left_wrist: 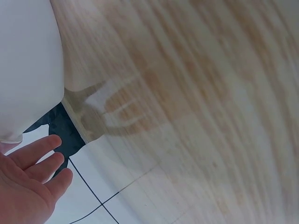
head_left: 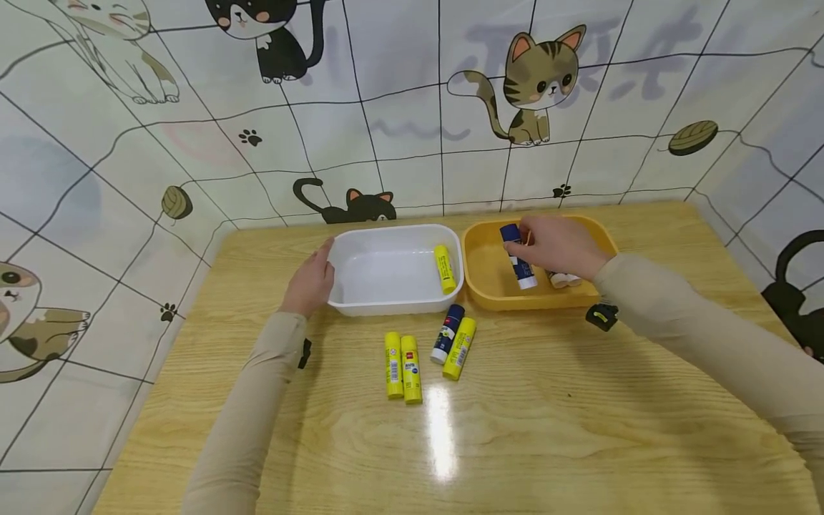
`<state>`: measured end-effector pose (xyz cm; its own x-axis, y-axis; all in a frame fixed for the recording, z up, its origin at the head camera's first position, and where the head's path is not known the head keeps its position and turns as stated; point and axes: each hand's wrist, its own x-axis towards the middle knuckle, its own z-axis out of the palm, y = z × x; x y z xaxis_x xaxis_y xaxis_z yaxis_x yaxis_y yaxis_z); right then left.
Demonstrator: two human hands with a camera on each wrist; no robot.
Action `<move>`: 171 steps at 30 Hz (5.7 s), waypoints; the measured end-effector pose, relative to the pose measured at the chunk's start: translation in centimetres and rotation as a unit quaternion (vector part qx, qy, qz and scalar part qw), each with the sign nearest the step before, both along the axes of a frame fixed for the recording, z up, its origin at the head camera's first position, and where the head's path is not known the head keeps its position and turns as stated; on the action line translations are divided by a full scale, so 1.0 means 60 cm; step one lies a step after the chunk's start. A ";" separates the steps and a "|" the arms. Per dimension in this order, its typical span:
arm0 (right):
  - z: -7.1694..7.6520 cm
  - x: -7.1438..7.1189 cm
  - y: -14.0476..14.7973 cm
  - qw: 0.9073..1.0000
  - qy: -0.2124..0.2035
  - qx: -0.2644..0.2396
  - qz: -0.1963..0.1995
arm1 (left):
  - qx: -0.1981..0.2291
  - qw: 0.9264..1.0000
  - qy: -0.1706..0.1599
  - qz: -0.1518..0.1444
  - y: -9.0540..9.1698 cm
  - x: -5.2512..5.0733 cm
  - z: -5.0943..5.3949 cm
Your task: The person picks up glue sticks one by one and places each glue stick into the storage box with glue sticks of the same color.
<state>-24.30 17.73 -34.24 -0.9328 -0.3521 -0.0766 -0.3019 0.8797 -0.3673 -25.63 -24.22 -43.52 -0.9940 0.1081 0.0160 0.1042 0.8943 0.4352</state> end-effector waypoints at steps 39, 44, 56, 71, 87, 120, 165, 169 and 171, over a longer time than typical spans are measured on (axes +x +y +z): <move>-0.058 -0.114 0.011 0.961 -0.211 0.179 -0.025 | 0.002 1.000 0.000 0.006 0.002 0.001 0.000; -0.056 -0.109 0.009 0.964 -0.178 0.193 -0.037 | 0.001 1.000 0.000 0.008 0.002 0.001 -0.001; -0.018 -0.050 -0.004 0.977 -0.124 0.172 0.013 | 0.000 1.000 -0.008 0.013 0.000 0.005 0.002; 0.013 0.020 -0.047 0.985 -0.060 0.152 0.055 | -0.006 1.000 -0.003 0.011 -0.001 0.005 -0.003; 0.017 0.077 -0.081 0.984 -0.056 0.145 0.088 | 0.000 1.000 0.002 0.008 0.002 0.004 -0.005; -0.090 0.130 -0.117 0.969 -0.024 0.051 0.239 | 0.012 1.000 0.002 0.014 0.000 0.001 -0.002; -0.129 0.132 -0.109 0.916 0.073 0.133 0.370 | 0.014 1.000 -0.015 0.023 0.004 0.008 0.000; -0.124 0.131 -0.106 0.917 0.063 0.128 0.371 | 0.017 0.999 -0.020 0.025 0.003 0.008 0.001; -0.120 0.131 -0.105 0.917 0.069 0.122 0.375 | 0.017 0.999 -0.020 0.025 0.001 0.007 0.000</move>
